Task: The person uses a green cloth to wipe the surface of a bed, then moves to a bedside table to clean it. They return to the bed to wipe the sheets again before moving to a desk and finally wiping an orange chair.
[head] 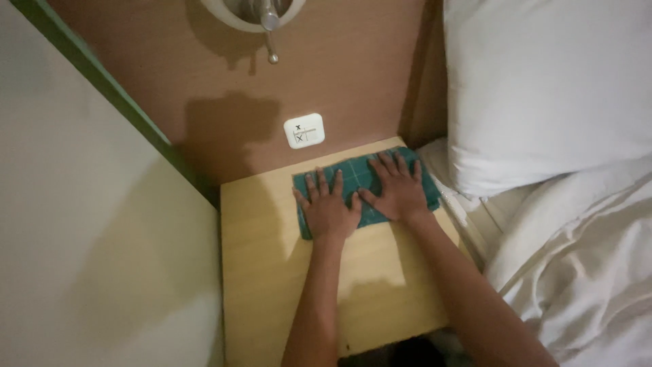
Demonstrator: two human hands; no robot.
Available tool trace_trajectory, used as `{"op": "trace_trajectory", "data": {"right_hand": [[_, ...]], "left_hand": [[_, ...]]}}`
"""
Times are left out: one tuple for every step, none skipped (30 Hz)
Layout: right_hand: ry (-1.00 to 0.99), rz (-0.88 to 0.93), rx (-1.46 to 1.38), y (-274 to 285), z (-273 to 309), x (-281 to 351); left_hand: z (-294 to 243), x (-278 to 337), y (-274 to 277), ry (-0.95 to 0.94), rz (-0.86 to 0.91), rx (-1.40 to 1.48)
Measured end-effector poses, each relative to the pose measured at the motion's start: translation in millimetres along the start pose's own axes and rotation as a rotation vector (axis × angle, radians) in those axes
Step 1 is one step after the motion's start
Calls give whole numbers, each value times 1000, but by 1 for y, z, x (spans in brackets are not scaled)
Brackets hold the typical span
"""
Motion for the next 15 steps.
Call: {"op": "trace_trajectory", "data": {"right_hand": [[6,-4,-1,0,-1,-3],[3,-6,11,-1,-1,-4],[1,-7,24,-2,-2,-5],[1,-8,22,-4,-3,-8],[4,-9,26,-5,-4,-11],[6,-10,30,-6,-6,-16],[5,-11,29,-7,-7,-21],[17,-24,20,-9,-9,-23],[28,-38,10,-10,-10,-26],[28,-34,9,-9,-10,-28],[21,-4,15,-9,-10,-30],[12,22,22,-7,-11,-33],[9,22,21,-10,-12,-31],[10,-6,8,-9,-13,-29],[11,-34,-5,-9,-14,-26]], "left_hand": [[-2,-1,2,4,-6,-1],[-2,-1,3,9,4,2],[-3,-2,4,14,14,4],[-3,-5,1,15,13,2],[-3,-9,-2,16,2,2],[-3,-14,-3,17,-10,4],[-4,-18,-2,16,-10,3],[-4,-19,-2,21,-3,12],[-5,-20,-1,25,4,21],[-5,-22,-3,27,7,20],[-5,-24,-4,25,3,21],[-6,-26,-3,18,-3,22],[-5,-26,-5,16,-2,21],[-6,-25,-5,11,-21,21],[-6,-23,-4,5,-40,21]]}}
Point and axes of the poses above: each hand's wrist, its own x-axis away from the middle knuckle, its own y-axis out of the back of the hand, z = x × y, the point moved 6 cm from there along -x, towards the middle knuckle, and after that the axes turned 11 degrees about x, right-handed, at the moved point
